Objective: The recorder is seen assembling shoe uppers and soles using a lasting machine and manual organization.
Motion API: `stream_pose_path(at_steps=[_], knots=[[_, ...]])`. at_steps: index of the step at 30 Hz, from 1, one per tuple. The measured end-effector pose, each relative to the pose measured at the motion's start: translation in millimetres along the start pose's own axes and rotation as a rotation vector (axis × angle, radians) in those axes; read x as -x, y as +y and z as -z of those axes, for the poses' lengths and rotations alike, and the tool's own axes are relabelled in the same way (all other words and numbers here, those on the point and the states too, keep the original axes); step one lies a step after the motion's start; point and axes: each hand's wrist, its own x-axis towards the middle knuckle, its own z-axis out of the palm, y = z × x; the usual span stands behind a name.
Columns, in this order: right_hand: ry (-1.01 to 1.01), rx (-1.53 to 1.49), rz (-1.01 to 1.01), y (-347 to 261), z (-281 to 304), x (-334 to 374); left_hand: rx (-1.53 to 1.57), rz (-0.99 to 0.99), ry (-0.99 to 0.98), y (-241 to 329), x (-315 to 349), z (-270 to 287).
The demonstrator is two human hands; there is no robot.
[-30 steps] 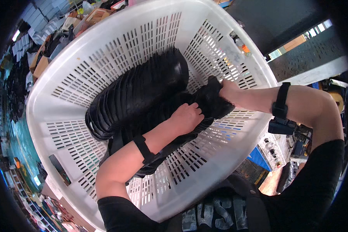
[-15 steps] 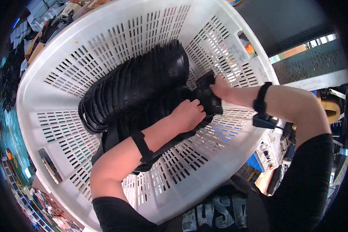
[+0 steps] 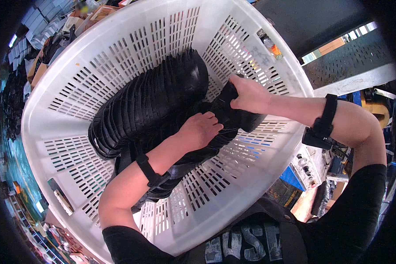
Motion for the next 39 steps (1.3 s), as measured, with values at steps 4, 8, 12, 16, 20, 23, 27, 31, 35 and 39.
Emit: stream_pose_path(at_steps=[4,8,12,16,20,23,27,31,35,39], knots=[[-0.165,0.097,-0.056,-16.9,-13.8,-4.3,-0.009,0.048,-0.070,5.6,-1.3,2.9],[-0.148,0.229,-0.031,-13.2,-75.2,-34.9,0.021,0.070,-0.037,5.8,2.9,-4.8],[-0.079,0.305,0.032,1.5,-78.0,-51.5,0.076,0.111,-0.009,5.3,6.5,-4.6],[0.071,0.288,0.084,1.3,-44.3,-57.4,0.039,0.071,-0.151,5.0,6.1,8.0],[0.300,0.132,0.074,28.1,-66.9,-59.3,0.070,0.039,-0.240,10.8,2.7,17.7],[0.169,0.147,0.010,24.7,-82.9,-59.8,0.061,0.041,-0.214,9.2,2.5,13.6],[-0.228,0.118,0.021,-10.1,-17.3,-59.1,0.047,0.069,-0.194,5.5,8.6,7.9],[-0.358,0.300,0.071,2.6,-18.9,-46.7,0.076,0.079,-0.225,5.8,7.5,11.8],[-0.215,0.412,0.270,-1.9,-73.0,-31.3,0.131,0.063,-0.225,7.6,5.4,13.8],[-0.147,0.105,0.129,-1.3,-85.3,-33.0,0.124,0.064,-0.172,7.9,11.9,12.5]])
